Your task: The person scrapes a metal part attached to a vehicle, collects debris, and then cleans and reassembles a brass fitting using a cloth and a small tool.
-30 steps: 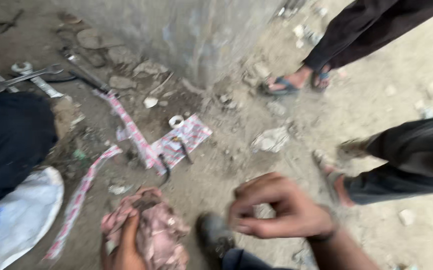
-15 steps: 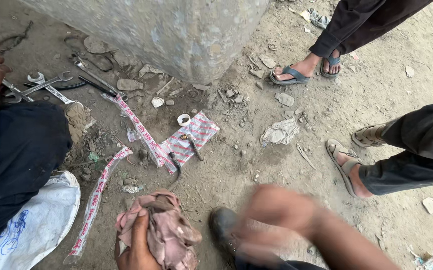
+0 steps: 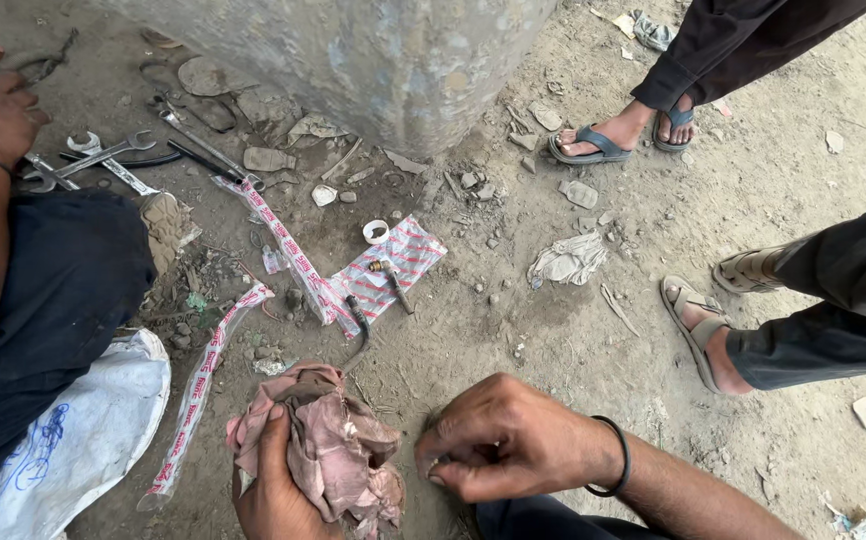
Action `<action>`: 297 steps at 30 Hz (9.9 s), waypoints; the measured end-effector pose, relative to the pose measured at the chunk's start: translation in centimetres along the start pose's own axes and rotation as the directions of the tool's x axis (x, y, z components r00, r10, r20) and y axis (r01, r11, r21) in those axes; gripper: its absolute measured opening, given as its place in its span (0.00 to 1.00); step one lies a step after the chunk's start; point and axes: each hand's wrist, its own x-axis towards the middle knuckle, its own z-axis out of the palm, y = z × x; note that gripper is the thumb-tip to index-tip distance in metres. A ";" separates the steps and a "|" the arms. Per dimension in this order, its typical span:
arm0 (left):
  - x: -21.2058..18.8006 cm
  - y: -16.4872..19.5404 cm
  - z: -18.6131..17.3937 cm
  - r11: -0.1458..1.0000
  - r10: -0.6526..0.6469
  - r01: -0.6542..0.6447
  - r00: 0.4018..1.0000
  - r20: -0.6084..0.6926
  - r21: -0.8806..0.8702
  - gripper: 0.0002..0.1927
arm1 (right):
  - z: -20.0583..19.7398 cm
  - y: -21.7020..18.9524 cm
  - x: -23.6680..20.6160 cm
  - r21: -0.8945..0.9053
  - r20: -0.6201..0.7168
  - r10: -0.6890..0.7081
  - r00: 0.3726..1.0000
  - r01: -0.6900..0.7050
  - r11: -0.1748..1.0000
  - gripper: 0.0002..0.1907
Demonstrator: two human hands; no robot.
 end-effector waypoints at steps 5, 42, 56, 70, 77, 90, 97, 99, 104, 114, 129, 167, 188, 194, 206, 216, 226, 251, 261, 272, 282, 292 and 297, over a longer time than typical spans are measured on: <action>0.7 0.1 0.3 0.998 -0.051 0.052 0.999 0.009 -0.042 0.19 | -0.5 -0.7 0.3 -0.124 0.023 -0.054 0.998 0.057 0.991 0.06; 0.9 1.7 -1.9 0.973 0.189 -0.199 0.978 0.091 0.116 0.34 | -0.4 -2.3 4.1 -0.417 -0.002 -0.278 0.961 0.251 0.873 0.06; 3.6 10.2 -1.7 0.238 -0.725 0.553 0.648 0.232 -0.799 0.18 | -4.0 -10.0 1.8 0.198 -0.078 -0.413 0.907 0.420 0.886 0.10; 3.8 10.4 -1.6 0.225 -0.758 0.592 0.605 0.242 -0.774 0.21 | -2.6 -7.5 2.2 0.089 0.015 -0.349 0.937 0.347 0.934 0.26; 3.4 10.1 -1.3 0.212 -0.749 0.576 0.615 0.248 -0.790 0.21 | -2.4 -5.2 2.3 0.065 0.045 -0.337 0.940 0.334 0.940 0.35; 4.0 9.0 -1.4 0.201 -0.729 0.495 0.652 0.208 -0.845 0.16 | -4.7 0.3 6.7 0.103 0.075 -0.233 0.970 0.225 0.969 0.53; 5.3 7.9 -4.2 0.382 -0.683 0.381 0.731 0.021 -0.842 0.19 | -1.3 9.7 6.9 -0.808 -0.018 0.082 0.997 -0.062 0.585 0.52; 5.6 8.0 -4.3 0.374 -0.641 0.342 0.767 0.025 -0.862 0.21 | -0.3 11.2 6.5 -0.855 0.071 0.098 0.993 0.010 0.518 0.51; 5.8 9.5 -4.9 0.466 -0.455 0.219 0.890 -0.019 -0.857 0.21 | 1.7 10.6 6.2 -0.890 0.189 0.074 0.979 0.139 0.434 0.48; 1.5 10.2 0.9 0.951 -0.276 0.308 0.804 0.526 0.028 0.24 | 10.0 11.4 1.7 -0.725 0.492 -0.133 0.860 0.490 0.484 0.22; -0.8 6.4 0.4 0.783 -0.406 0.580 0.206 0.890 0.223 0.19 | 3.1 10.3 6.2 -0.450 0.025 -0.368 0.929 0.340 0.826 0.10; 1.4 5.9 -1.1 0.596 -0.654 0.800 0.528 0.541 -0.061 0.11 | 0.0 14.0 9.5 -0.468 -0.398 0.073 0.914 -0.271 0.841 0.14; 1.6 9.9 -5.7 0.989 0.012 0.047 0.918 0.397 -0.139 0.21 | 1.1 4.5 5.3 -0.886 0.014 -0.280 0.960 0.142 0.441 0.16; 3.6 11.2 -7.7 0.991 -0.082 0.127 0.829 0.554 -0.044 0.21 | 2.4 3.8 7.1 -0.701 0.159 -0.190 0.969 0.246 0.669 0.16; 2.1 10.3 -5.7 0.880 0.107 -0.396 0.703 0.704 0.262 0.11 | 4.0 4.8 8.5 -0.726 0.411 0.146 0.900 0.226 0.650 0.06; 0.5 8.8 -4.5 0.887 -0.067 -0.256 0.751 0.656 0.384 0.10 | 5.3 8.4 8.2 -0.783 0.245 -0.309 0.919 0.376 0.496 0.18; -3.5 11.5 -1.3 0.366 -0.404 0.748 0.664 0.629 -0.554 0.13 | 5.4 9.4 9.6 -0.767 0.059 -0.602 0.796 0.422 0.483 0.21; -0.5 9.8 -5.6 0.987 0.036 -0.128 0.775 0.632 0.100 0.11 | 4.7 6.5 7.1 -0.660 0.269 -0.279 0.922 0.388 0.644 0.20; 0.0 8.4 -7.4 0.901 -0.257 0.428 0.661 0.705 -0.073 0.08 | 3.4 5.6 7.6 -0.518 0.266 -0.085 0.960 0.217 0.828 0.12; -1.2 8.3 -6.9 0.762 -0.283 0.604 0.635 0.719 -0.233 0.06 | 4.8 3.3 5.8 -0.280 -0.002 -0.385 0.923 0.370 0.886 0.12; -3.2 8.7 -5.8 0.723 -0.156 0.553 0.715 0.682 -0.414 0.13 | 5.8 3.1 5.5 -0.206 -0.341 -0.327 0.881 0.269 0.941 0.03; -3.4 8.4 -6.4 0.725 -0.223 0.575 0.717 0.661 -0.379 0.10 | 3.9 1.9 7.3 -0.230 -0.304 -0.079 0.949 0.007 0.973 0.10; -2.1 8.2 -7.0 0.837 -0.193 0.469 0.735 0.650 -0.282 0.10 | 3.6 1.4 7.4 -0.422 0.064 -0.243 0.968 0.247 0.872 0.11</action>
